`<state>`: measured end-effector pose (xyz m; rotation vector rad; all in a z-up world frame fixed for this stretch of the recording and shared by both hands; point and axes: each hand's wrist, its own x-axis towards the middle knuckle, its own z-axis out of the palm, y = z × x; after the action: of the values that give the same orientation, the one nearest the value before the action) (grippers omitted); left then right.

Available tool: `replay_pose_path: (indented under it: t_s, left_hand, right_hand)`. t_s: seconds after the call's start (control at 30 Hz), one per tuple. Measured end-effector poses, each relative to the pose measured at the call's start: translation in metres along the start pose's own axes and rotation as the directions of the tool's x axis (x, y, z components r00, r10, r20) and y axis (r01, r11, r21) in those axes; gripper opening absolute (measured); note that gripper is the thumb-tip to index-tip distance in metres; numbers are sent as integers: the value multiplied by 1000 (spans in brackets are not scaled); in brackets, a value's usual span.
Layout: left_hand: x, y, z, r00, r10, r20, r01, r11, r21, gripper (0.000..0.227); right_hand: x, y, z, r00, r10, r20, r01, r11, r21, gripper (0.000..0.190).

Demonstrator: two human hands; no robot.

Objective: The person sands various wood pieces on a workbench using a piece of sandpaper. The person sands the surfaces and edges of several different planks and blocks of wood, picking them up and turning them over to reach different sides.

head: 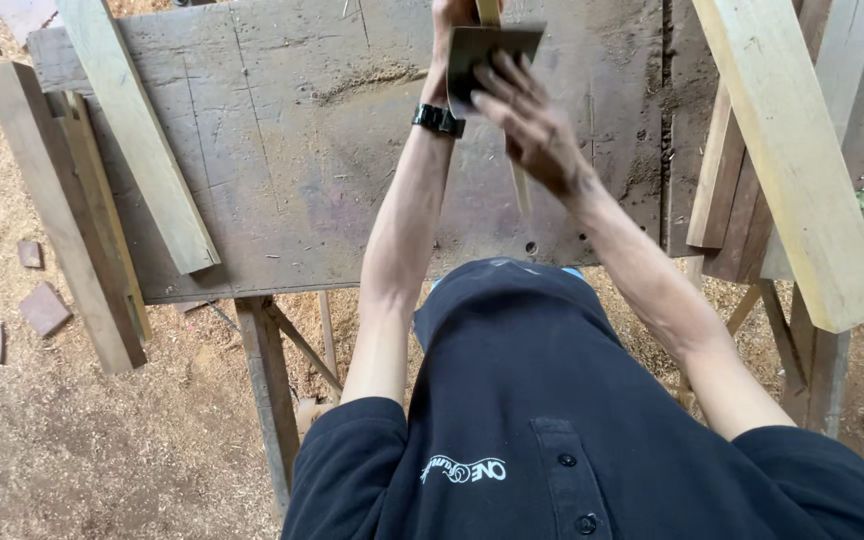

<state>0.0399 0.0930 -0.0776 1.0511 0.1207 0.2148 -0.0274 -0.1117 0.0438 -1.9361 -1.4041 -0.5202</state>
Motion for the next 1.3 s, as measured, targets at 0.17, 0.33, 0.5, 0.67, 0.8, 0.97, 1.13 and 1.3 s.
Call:
replay_pose_path:
  t_s: [0.17, 0.33, 0.5, 0.67, 0.8, 0.97, 1.13, 1.3]
  left_hand:
    - [6, 16, 3, 979, -152, -137, 150, 988, -29, 55]
    - [-4, -4, -11, 962, -235, -137, 240, 971, 17, 59]
    - [8, -49, -29, 954, -251, -163, 230, 964, -137, 63]
    - [-17, -81, -22, 927, -127, -352, 172, 980, 97, 59]
    - [-47, -124, -27, 962, -59, -265, 178, 874, 453, 76]
    - [-93, -157, -28, 995, 70, -64, -6, 720, 694, 46]
    - [-144, -163, -5, 973, 75, -220, 96, 734, 672, 60]
    - [-211, -151, 12, 965, 138, -221, 103, 577, 810, 62]
  right_hand:
    - [-77, -28, 24, 968, 246, 45, -249, 960, 130, 33]
    - [-148, -19, 42, 500, 866, -31, -746, 449, 492, 25]
    - [-166, -7, 78, -113, 873, 475, -671, -419, 612, 21]
    - [-173, -22, 110, 220, 906, 362, -833, -19, 553, 21]
    - [-178, -25, 122, 273, 898, 346, -851, 58, 522, 22]
    - [-175, -16, 120, 46, 933, 357, -894, -121, 431, 20]
    - [-199, 1, 126, 216, 960, 180, -901, 125, 415, 16]
    - [-172, 3, 90, 632, 774, -28, -751, 621, 226, 11]
